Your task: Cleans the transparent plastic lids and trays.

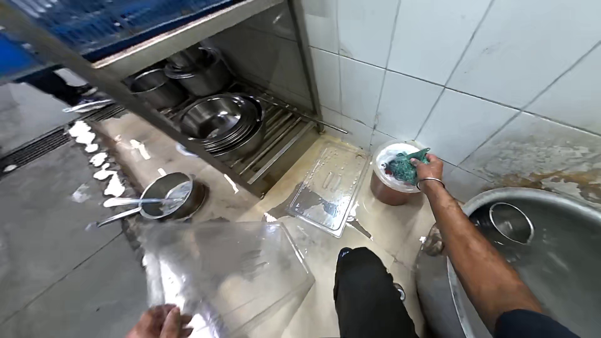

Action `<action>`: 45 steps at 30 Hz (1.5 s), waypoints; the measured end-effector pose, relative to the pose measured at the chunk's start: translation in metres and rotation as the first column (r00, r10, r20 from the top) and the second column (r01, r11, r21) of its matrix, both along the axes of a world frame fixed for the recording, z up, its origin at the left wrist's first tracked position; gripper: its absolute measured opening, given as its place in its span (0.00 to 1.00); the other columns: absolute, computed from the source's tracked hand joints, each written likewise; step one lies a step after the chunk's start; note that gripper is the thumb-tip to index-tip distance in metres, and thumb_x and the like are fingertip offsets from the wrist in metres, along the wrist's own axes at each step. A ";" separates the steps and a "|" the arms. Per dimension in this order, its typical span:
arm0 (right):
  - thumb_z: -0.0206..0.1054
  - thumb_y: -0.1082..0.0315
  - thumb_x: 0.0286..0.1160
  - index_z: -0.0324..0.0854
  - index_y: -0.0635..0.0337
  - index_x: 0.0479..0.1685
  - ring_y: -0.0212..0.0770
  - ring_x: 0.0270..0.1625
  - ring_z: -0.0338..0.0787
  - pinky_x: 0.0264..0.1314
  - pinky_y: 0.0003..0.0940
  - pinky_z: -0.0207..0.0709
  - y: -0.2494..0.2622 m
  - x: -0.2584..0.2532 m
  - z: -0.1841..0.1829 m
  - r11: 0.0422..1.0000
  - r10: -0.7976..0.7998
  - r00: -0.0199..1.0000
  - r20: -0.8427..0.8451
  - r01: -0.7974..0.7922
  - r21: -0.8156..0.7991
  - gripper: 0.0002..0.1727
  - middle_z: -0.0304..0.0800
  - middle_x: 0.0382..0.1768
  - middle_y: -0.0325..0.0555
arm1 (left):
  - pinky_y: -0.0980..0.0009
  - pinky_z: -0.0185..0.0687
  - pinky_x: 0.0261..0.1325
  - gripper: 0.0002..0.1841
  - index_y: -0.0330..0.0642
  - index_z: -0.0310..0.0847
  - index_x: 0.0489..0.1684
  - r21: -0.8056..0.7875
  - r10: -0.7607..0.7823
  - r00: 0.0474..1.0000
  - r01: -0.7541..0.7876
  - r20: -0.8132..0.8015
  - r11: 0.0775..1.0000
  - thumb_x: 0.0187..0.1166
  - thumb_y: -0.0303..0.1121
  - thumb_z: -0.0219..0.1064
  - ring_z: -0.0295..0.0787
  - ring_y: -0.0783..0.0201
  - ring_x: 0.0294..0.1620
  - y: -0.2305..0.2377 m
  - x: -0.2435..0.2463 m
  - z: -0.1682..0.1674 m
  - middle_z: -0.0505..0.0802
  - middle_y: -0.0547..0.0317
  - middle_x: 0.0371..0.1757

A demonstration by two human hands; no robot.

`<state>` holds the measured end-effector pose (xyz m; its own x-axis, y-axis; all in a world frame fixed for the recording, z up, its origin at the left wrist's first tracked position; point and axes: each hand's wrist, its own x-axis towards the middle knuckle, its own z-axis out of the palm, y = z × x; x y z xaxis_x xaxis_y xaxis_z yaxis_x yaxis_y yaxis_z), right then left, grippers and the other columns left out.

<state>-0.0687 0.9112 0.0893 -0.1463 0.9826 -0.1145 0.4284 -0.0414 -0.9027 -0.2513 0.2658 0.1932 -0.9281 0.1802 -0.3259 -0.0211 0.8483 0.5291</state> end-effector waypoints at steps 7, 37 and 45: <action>0.77 0.73 0.70 0.84 0.69 0.55 0.60 0.48 0.90 0.54 0.64 0.82 -0.144 -0.090 0.032 0.787 0.608 0.793 0.031 -0.598 -0.150 0.16 0.90 0.48 0.65 | 0.48 0.92 0.52 0.17 0.33 0.78 0.67 -0.073 0.092 0.995 -0.089 0.036 0.993 0.92 0.37 0.56 0.96 0.51 0.41 0.023 0.001 0.011 0.95 0.45 0.44; 0.80 0.63 0.71 0.59 0.51 0.86 0.60 0.56 0.88 0.54 0.59 0.83 -0.530 -0.180 0.001 0.461 0.543 0.707 -0.453 -0.702 -0.543 0.44 0.83 0.65 0.66 | 0.53 0.90 0.58 0.22 0.33 0.70 0.76 -0.042 0.101 0.976 -0.094 0.192 0.995 0.89 0.37 0.56 0.96 0.55 0.44 -0.019 0.005 -0.001 0.95 0.48 0.47; 0.71 0.67 0.81 0.82 0.64 0.55 0.48 0.39 0.90 0.42 0.46 0.87 -0.529 -0.176 -0.003 0.383 0.349 0.704 -0.619 -0.710 -0.591 0.12 0.89 0.43 0.56 | 0.53 0.90 0.59 0.23 0.34 0.69 0.78 -0.024 0.090 0.976 -0.087 0.201 0.996 0.89 0.36 0.55 0.96 0.54 0.46 -0.017 0.006 0.004 0.95 0.47 0.49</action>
<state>-0.2450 0.3822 0.0866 -0.8041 0.2276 -0.5492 0.3028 -0.6382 -0.7078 -0.2453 0.2493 0.1970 -0.8553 0.0940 -0.5096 -0.2014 0.8458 0.4940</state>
